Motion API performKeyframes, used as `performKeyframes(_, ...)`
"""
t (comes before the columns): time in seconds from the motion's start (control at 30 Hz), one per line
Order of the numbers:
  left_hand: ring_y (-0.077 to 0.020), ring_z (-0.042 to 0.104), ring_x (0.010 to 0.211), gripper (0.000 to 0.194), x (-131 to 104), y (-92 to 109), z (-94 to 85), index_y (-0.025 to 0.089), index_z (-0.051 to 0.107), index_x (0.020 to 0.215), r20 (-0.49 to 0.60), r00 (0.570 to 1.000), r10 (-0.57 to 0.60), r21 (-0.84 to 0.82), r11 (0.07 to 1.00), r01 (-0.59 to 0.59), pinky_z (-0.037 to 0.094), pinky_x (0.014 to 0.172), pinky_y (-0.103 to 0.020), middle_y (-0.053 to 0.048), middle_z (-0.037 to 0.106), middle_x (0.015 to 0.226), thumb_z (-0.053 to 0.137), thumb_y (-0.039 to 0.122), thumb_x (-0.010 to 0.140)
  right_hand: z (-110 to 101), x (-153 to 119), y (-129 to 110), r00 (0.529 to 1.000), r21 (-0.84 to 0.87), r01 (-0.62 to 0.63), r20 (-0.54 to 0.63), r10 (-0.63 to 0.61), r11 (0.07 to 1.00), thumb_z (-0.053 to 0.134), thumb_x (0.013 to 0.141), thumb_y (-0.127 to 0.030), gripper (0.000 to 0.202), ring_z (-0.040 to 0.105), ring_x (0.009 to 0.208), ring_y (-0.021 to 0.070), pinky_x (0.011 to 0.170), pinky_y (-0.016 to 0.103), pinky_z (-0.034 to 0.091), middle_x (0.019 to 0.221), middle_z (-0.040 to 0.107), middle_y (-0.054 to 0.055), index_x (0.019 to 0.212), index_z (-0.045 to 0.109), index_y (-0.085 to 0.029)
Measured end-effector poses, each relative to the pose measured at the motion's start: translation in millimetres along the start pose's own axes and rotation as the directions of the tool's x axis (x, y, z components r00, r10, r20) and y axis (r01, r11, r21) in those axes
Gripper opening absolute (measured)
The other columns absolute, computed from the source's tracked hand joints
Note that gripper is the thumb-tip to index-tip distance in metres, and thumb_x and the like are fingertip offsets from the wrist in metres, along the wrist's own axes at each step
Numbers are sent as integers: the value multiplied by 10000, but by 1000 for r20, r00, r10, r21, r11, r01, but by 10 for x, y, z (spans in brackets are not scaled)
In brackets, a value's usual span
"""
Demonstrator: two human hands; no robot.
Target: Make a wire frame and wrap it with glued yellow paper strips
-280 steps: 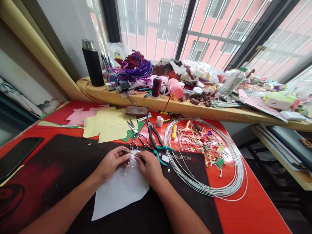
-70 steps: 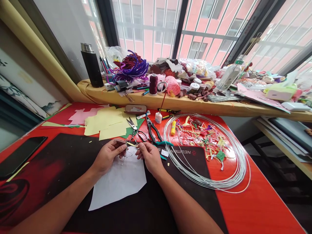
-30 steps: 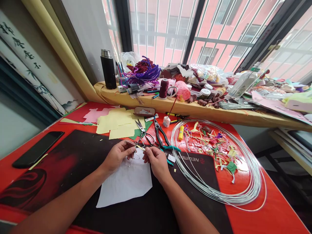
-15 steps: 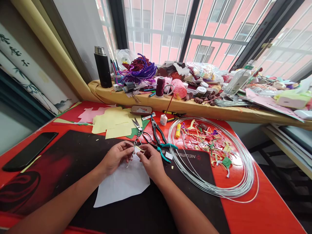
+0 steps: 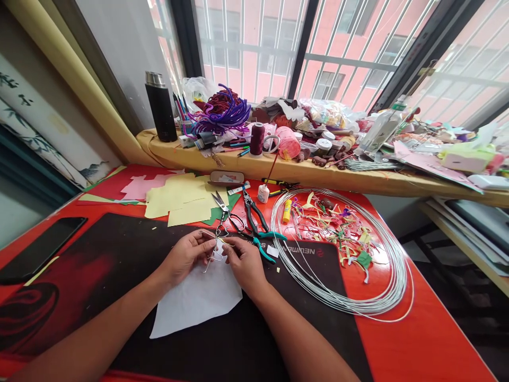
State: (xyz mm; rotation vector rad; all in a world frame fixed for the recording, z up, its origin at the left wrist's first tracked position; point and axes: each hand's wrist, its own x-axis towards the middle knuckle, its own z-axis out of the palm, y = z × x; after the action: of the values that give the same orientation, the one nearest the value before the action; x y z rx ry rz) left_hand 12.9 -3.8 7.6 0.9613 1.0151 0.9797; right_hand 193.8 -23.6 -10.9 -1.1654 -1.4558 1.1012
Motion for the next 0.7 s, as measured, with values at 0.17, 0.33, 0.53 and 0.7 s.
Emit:
performKeyframes(0.17, -133, 641, 579, 423, -6, 10, 6, 154, 671, 923, -4, 1000, -8, 3, 1000, 8, 478, 478, -217, 2, 681, 719, 892, 442, 706, -3, 3, 2, 1000, -10, 4, -6, -4, 1000, 625, 940, -311, 214, 655, 602, 161, 601, 271, 520, 767, 728, 34, 1043, 762, -183)
performKeyframes(0.33, -128, 635, 579, 429, -7, 6, 0, 155, 670, 923, -4, 1000, -8, -1, 1000, 8, 477, 475, -213, 3, 683, 728, 897, 443, 700, -8, 1, 2, 1000, -15, 3, 5, -3, 1000, 621, 949, -317, 214, 664, 608, 163, 604, 274, 522, 780, 723, 32, 1055, 756, -189)
performKeyframes(0.53, -131, 621, 582, 419, -2, -3, 5, 156, 677, 928, 5, 1000, 5, 23, 1000, -5, 477, 475, -217, 8, 666, 701, 891, 440, 707, -2, -11, 5, 1000, -36, 16, -7, -16, 999, 650, 939, -313, 268, 659, 614, 165, 609, 284, 519, 816, 719, 28, 1173, 728, -207)
performKeyframes(0.7, -124, 611, 574, 413, -1, 3, 13, 153, 681, 913, 18, 1000, 10, 53, 999, -11, 479, 479, -215, 10, 657, 696, 884, 451, 712, 16, -6, 30, 999, -37, 39, -14, -40, 999, 655, 932, -300, 229, 673, 635, 167, 637, 305, 557, 1017, 781, 73, 1112, 772, -220)
